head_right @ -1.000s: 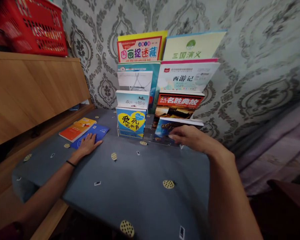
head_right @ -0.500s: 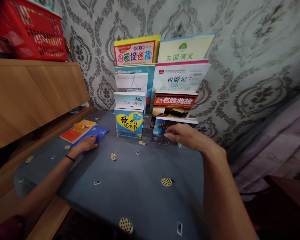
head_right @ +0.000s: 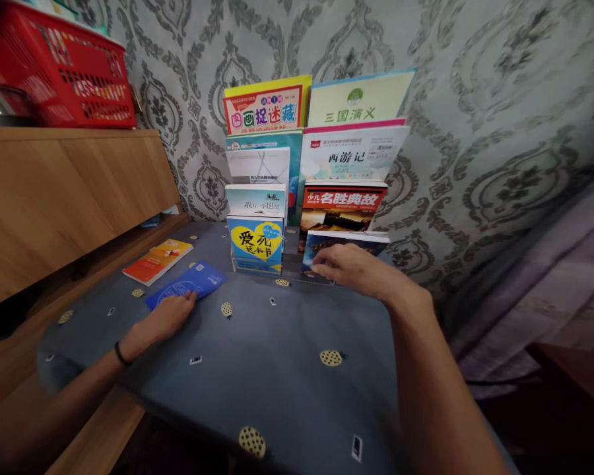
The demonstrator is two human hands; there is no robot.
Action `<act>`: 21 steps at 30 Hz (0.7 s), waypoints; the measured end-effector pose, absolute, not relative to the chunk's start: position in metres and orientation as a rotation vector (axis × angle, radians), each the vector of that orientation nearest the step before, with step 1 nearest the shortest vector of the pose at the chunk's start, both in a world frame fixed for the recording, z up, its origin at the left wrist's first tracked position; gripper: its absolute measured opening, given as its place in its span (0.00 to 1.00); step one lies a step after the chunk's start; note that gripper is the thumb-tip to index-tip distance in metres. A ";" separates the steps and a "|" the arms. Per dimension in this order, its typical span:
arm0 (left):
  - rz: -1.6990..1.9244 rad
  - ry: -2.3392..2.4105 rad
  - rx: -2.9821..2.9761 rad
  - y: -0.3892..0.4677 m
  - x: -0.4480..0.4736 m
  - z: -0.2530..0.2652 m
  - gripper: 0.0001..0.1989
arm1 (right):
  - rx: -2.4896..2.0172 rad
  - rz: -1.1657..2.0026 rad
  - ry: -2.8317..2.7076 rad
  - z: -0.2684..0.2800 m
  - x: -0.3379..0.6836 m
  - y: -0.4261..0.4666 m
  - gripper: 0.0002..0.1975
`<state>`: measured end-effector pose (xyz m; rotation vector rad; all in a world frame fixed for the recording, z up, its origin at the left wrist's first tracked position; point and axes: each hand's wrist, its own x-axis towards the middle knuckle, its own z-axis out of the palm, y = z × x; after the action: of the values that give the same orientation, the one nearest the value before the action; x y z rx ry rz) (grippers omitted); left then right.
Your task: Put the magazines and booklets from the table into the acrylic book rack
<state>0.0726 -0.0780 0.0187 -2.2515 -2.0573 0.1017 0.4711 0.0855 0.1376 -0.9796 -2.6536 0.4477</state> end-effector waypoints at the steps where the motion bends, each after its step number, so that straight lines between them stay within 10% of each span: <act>1: 0.145 -2.009 -2.296 -0.088 0.082 0.017 0.28 | -0.917 0.440 -2.659 0.136 0.461 0.080 0.19; 13: -0.140 -1.587 -2.827 -0.151 0.170 0.008 0.25 | -0.236 1.197 -2.749 0.036 0.304 -0.039 0.34; 21: -0.037 -1.489 -2.756 -0.150 0.167 0.009 0.32 | -0.530 0.893 -2.718 0.001 0.325 -0.015 0.34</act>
<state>0.1669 -0.1503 0.0087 -2.7564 -1.4887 -0.0373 0.3247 -0.0147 0.0006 -0.5300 -2.7182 0.8927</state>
